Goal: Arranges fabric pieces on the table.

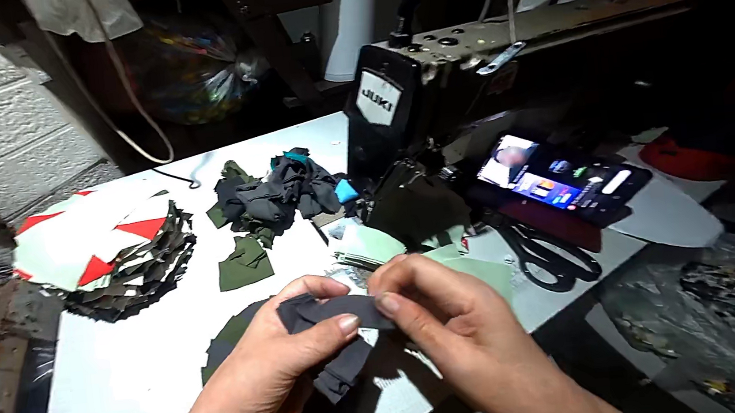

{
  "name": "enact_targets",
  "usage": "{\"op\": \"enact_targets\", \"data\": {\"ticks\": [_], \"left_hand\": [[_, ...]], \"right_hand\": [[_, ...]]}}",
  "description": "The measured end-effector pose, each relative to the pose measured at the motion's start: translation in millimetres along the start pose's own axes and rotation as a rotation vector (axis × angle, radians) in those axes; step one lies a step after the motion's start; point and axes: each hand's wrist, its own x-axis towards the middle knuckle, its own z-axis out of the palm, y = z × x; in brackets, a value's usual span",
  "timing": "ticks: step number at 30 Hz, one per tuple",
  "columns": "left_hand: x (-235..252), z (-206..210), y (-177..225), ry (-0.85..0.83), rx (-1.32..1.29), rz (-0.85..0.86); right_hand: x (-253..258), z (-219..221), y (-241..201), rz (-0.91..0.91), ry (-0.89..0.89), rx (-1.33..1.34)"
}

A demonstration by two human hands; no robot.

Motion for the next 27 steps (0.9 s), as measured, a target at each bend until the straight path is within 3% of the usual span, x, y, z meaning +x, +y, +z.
{"op": "enact_targets", "data": {"ticks": [7, 16, 21, 27], "left_hand": [[1.3, 1.5, 0.3, 0.009, -0.043, -0.02], [3.0, 5.6, -6.0, 0.0, 0.131, 0.016], [2.9, 3.8, -5.0, 0.027, 0.15, 0.049], [3.0, 3.6, -5.5, 0.002, 0.138, 0.059]], "right_hand": [[-1.5, -6.6, 6.8, 0.032, -0.021, 0.11], [-2.7, -1.0, 12.2, -0.203, 0.037, -0.033], [-4.4, -1.2, 15.7, -0.15, 0.019, 0.111], [-7.4, 0.1, 17.0, -0.206, 0.088, 0.043]]}}
